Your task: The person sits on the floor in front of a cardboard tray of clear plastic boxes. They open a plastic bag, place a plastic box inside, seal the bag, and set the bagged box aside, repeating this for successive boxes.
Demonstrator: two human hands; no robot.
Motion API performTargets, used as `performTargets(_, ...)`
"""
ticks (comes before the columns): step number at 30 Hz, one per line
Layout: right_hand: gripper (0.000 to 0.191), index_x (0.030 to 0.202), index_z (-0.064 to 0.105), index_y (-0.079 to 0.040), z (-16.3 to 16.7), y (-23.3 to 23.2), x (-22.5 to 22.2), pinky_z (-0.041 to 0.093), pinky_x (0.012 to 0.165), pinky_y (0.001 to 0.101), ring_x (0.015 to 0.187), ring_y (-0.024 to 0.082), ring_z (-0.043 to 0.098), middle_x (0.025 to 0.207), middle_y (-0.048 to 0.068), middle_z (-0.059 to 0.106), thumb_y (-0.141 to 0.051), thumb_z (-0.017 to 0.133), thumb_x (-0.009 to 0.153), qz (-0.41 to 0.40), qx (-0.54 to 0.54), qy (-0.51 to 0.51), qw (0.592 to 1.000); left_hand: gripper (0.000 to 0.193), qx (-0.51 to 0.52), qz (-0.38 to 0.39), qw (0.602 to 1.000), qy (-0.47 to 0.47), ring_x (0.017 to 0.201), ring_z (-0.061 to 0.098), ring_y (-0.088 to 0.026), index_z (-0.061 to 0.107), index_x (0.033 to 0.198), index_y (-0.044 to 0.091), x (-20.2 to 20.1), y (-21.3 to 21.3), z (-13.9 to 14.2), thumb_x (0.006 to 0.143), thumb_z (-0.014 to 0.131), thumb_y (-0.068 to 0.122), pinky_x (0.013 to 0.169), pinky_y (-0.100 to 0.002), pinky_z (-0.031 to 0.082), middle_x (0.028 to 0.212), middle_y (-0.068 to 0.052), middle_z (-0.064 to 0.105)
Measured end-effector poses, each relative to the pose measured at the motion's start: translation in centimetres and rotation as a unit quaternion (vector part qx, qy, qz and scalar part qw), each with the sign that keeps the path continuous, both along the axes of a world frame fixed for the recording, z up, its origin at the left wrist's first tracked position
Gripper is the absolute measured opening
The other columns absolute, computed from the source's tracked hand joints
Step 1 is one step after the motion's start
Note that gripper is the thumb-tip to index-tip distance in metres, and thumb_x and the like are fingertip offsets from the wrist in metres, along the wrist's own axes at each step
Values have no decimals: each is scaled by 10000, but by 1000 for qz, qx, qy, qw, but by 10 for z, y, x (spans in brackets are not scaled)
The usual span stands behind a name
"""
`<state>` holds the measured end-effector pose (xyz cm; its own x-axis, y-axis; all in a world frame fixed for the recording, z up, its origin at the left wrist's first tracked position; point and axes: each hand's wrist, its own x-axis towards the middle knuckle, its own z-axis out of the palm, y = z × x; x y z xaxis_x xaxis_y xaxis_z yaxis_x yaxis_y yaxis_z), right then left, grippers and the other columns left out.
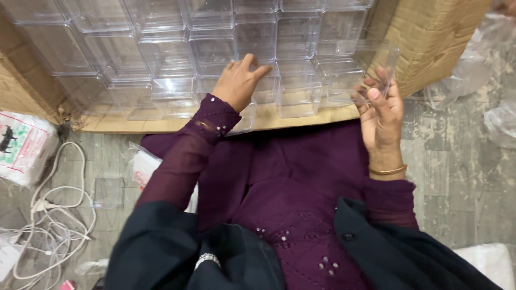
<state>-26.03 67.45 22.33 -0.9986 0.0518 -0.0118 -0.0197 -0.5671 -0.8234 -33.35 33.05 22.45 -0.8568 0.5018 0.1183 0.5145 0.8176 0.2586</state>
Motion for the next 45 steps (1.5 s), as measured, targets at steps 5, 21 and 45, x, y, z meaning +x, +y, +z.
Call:
performTargets(5, 585, 1505, 502, -32, -3, -24, 5, 536, 1089, 326, 1256, 165, 592, 1342, 57, 601, -8, 758, 979, 11, 111, 17, 994, 507, 68, 31, 997, -3, 1185, 632, -300, 559, 1452, 153, 9, -25, 18, 972, 687, 254, 1102, -643, 330, 1367, -91, 595)
performTargets(21, 479, 1251, 628, -57, 27, -133, -2, 614, 919, 323, 1175, 248, 598, 1309, 101, 482, -42, 872, 839, 96, 588, 193, 779, 768, 69, 122, 989, 39, 1515, 344, -366, 400, 1593, 181, 109, -86, 13, 924, 764, 277, 1157, -705, 190, 1653, -144, 323)
performTargets(45, 190, 1233, 694, -42, 8, -156, 57, 568, 979, 303, 1116, 159, 680, 1204, 65, 701, -93, 688, 1051, 158, 393, 97, 901, 303, 121, 329, 937, 11, 779, 635, -394, 605, 818, 20, 266, -124, -42, 964, 717, 261, 681, -506, 484, 809, -178, 661)
